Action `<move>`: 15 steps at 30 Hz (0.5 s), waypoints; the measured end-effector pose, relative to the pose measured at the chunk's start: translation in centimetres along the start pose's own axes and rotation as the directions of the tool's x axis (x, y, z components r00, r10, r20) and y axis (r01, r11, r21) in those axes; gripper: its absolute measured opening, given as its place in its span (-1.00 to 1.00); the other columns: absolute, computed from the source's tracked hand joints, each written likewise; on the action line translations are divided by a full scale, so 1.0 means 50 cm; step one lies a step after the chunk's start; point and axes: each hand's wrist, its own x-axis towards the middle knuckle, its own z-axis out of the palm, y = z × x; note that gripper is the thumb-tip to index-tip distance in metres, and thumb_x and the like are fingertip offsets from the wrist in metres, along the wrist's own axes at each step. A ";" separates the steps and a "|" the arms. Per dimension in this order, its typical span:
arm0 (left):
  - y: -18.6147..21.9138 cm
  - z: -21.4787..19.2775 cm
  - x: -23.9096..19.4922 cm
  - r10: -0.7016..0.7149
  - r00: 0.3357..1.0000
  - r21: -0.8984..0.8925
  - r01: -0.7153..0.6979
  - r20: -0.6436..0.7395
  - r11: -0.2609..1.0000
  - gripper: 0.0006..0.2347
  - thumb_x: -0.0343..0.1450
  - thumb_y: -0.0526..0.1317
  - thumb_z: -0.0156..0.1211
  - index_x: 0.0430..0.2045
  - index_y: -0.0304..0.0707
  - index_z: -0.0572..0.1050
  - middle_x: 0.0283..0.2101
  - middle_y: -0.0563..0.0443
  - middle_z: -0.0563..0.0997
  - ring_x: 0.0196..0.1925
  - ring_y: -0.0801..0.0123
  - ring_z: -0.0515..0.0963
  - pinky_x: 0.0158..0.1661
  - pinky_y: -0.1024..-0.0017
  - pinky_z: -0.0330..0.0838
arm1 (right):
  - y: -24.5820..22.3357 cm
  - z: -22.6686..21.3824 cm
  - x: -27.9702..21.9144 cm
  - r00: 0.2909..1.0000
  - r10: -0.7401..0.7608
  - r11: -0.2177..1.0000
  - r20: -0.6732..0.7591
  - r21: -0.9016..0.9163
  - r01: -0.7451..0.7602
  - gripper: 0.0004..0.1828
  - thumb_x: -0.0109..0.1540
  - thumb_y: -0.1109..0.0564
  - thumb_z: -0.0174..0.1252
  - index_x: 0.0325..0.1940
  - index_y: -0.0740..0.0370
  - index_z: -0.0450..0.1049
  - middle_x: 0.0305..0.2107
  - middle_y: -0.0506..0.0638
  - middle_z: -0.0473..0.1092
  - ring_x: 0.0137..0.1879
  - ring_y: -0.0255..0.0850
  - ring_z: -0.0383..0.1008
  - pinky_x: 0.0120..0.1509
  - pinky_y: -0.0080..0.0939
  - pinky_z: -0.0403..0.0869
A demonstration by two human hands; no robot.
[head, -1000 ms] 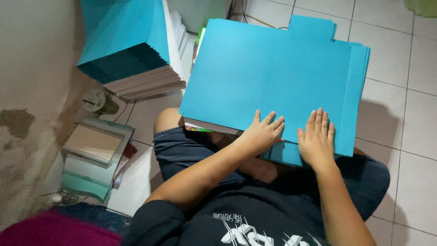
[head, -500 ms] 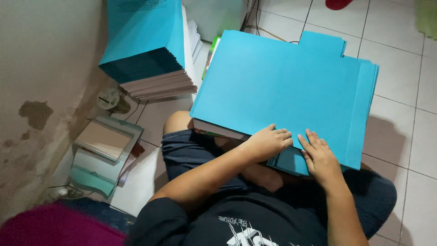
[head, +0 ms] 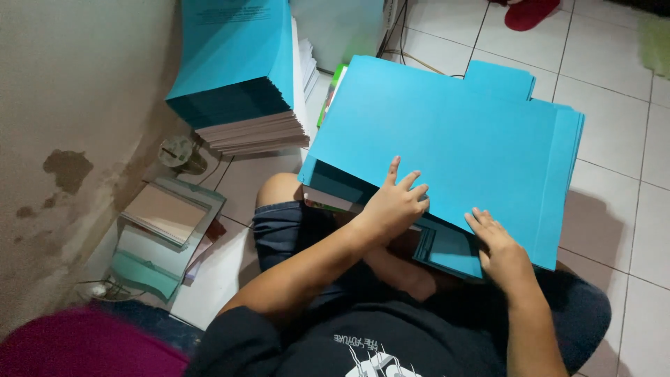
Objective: The person sits cross-legged on the floor and repeatedly folds light blue paper sheets in half by hand. They smooth the creases and stack the folded sheets on their lap, occasionally picking up a new sheet from a nearby pile.
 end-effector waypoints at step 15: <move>0.042 0.104 -0.059 0.017 0.980 -0.189 0.021 0.199 0.982 -0.56 0.49 -0.20 0.03 0.30 -0.29 0.33 0.35 -0.24 0.43 0.39 -0.06 0.43 0.33 -0.15 0.25 | -0.090 0.040 0.062 0.989 0.042 0.982 0.140 -0.187 -0.015 -0.27 0.46 -0.30 -0.39 0.61 0.14 -0.02 0.54 0.16 -0.05 0.62 0.07 -0.06 0.63 0.16 -0.05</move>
